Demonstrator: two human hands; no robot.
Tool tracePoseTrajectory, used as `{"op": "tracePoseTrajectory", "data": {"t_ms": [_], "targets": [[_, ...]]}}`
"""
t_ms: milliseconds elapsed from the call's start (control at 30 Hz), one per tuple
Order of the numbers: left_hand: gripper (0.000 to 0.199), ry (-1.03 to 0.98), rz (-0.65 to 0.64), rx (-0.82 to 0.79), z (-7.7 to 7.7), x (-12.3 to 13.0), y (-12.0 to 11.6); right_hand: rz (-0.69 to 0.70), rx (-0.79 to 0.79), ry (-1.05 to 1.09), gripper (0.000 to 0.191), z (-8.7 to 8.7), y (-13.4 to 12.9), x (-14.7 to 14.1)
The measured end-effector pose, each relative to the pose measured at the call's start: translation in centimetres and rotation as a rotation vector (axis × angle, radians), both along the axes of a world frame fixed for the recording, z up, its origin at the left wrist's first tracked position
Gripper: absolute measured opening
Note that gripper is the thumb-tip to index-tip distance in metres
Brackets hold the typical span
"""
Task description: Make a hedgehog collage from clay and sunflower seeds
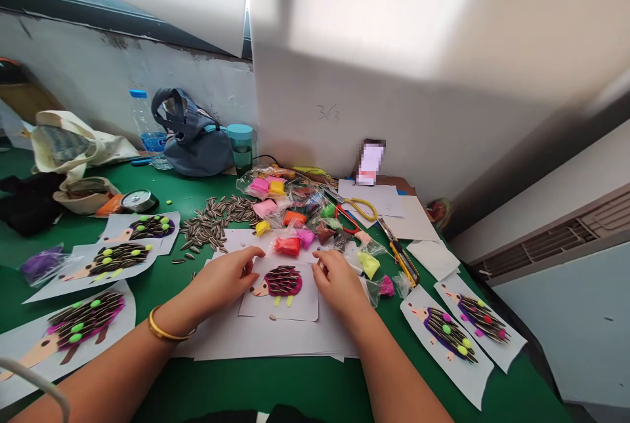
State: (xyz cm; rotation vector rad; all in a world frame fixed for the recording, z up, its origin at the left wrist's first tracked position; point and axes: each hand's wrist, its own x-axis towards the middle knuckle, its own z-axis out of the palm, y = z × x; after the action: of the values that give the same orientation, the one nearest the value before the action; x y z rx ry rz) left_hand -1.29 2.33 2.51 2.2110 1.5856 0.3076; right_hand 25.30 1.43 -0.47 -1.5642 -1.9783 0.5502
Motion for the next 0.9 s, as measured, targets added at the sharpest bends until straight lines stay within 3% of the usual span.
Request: {"op": "tracePoseTrajectory", "data": {"t_ms": [100,267,367,467,533,733,900], "targets": [[0.031,0.028,-0.021,0.012,-0.2,0.0,0.1,-0.002,0.068,0.072,0.033,0.1,-0.1,0.2],[0.028,0.056,-0.048,0.044,-0.8,0.0,0.2,-0.039,-0.182,0.279,0.029,0.4,-0.7,-0.1],[0.028,0.056,-0.047,0.038,-0.8,0.0,0.2,0.002,-0.152,0.204,0.012,1.0,-1.1,-0.5],[0.029,0.046,-0.037,0.024,-0.7,0.0,0.2,0.043,-0.092,0.099,0.013,1.9,-1.4,-0.7],[0.029,0.041,-0.036,0.017,-0.7,0.0,0.3,0.051,-0.134,0.078,0.015,2.3,-1.5,-0.6],[0.03,0.041,-0.034,0.016,-0.9,0.0,0.4,0.088,-0.293,0.04,0.011,1.6,-1.1,0.2],[0.03,0.039,-0.043,0.017,-0.9,0.0,0.4,0.041,-0.332,-0.003,0.013,1.3,-0.8,0.6]]}}
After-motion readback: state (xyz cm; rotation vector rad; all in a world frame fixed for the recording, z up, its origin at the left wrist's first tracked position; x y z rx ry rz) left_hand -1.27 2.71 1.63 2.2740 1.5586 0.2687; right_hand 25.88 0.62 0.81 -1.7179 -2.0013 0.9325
